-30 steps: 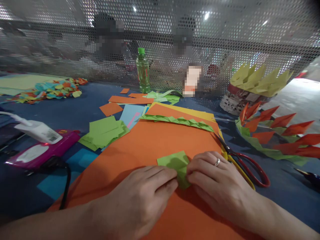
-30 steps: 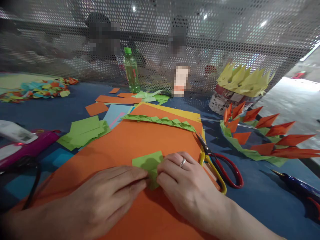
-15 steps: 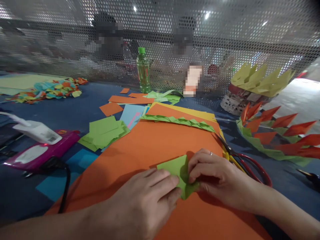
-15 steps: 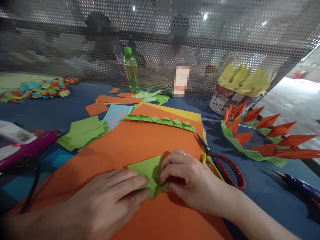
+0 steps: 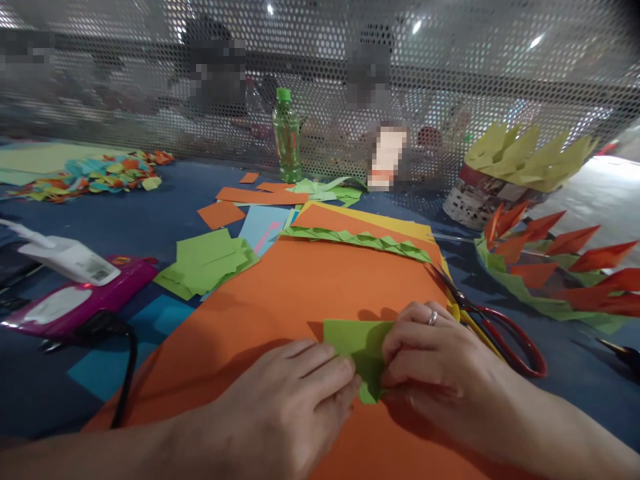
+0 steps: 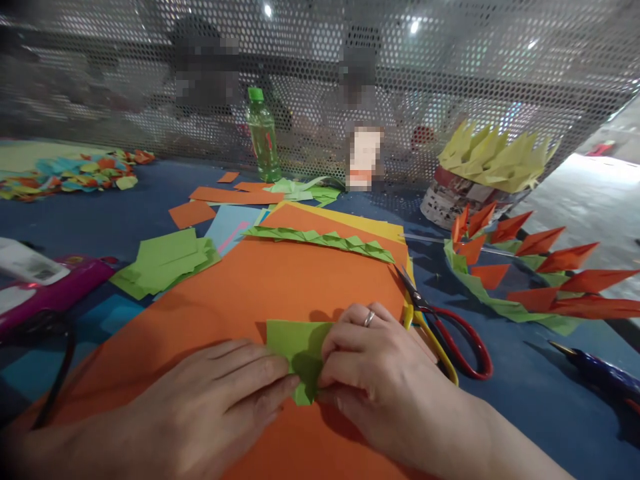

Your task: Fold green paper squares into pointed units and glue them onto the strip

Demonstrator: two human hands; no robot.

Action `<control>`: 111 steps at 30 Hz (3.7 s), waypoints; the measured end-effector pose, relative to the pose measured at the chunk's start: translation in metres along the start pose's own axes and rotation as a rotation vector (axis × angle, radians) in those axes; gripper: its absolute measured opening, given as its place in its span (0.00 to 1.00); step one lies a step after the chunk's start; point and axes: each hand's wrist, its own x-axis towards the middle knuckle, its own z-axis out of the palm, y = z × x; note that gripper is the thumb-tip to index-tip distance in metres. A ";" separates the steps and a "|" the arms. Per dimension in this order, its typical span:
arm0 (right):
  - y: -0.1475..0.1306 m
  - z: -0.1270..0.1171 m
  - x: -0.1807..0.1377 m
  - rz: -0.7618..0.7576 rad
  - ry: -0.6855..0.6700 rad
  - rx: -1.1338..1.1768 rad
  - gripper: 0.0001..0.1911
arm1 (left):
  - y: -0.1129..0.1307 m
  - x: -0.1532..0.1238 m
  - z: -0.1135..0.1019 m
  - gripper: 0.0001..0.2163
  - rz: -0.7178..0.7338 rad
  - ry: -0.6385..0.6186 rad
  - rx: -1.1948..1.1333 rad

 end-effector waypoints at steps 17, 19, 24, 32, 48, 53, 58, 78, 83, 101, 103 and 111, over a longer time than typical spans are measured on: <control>0.007 0.001 0.004 0.300 -0.037 0.209 0.07 | 0.005 -0.001 -0.008 0.20 0.028 0.045 -0.073; 0.004 0.004 0.004 0.345 -0.019 0.207 0.09 | 0.005 -0.002 -0.008 0.18 0.033 0.042 -0.070; -0.002 0.009 0.003 0.382 0.030 0.153 0.09 | 0.004 -0.001 -0.006 0.16 0.048 0.034 -0.075; -0.007 0.015 0.005 0.403 0.062 0.113 0.10 | 0.004 0.001 -0.006 0.20 0.034 0.062 -0.088; -0.009 0.024 0.005 0.385 0.143 0.031 0.13 | 0.005 -0.001 -0.004 0.20 0.053 0.111 -0.082; -0.008 0.024 0.004 0.385 0.137 0.031 0.13 | 0.005 0.003 -0.007 0.19 0.051 0.087 -0.071; -0.010 0.023 0.005 0.369 0.153 0.033 0.13 | 0.007 0.003 0.005 0.16 -0.037 0.044 -0.027; -0.008 0.021 0.006 0.425 0.191 -0.043 0.16 | 0.009 0.004 0.017 0.18 -0.093 0.148 -0.041; -0.007 0.021 0.006 0.459 0.217 -0.113 0.20 | 0.011 0.002 0.016 0.16 -0.076 0.188 -0.075; -0.002 0.012 0.002 0.476 0.120 -0.066 0.14 | 0.013 -0.003 0.012 0.13 -0.063 0.183 -0.127; -0.004 0.013 0.003 0.450 0.142 -0.078 0.13 | 0.014 -0.002 0.011 0.14 -0.074 0.180 -0.133; -0.013 0.019 0.004 0.490 0.155 -0.120 0.22 | 0.011 0.002 0.008 0.13 -0.098 0.098 -0.107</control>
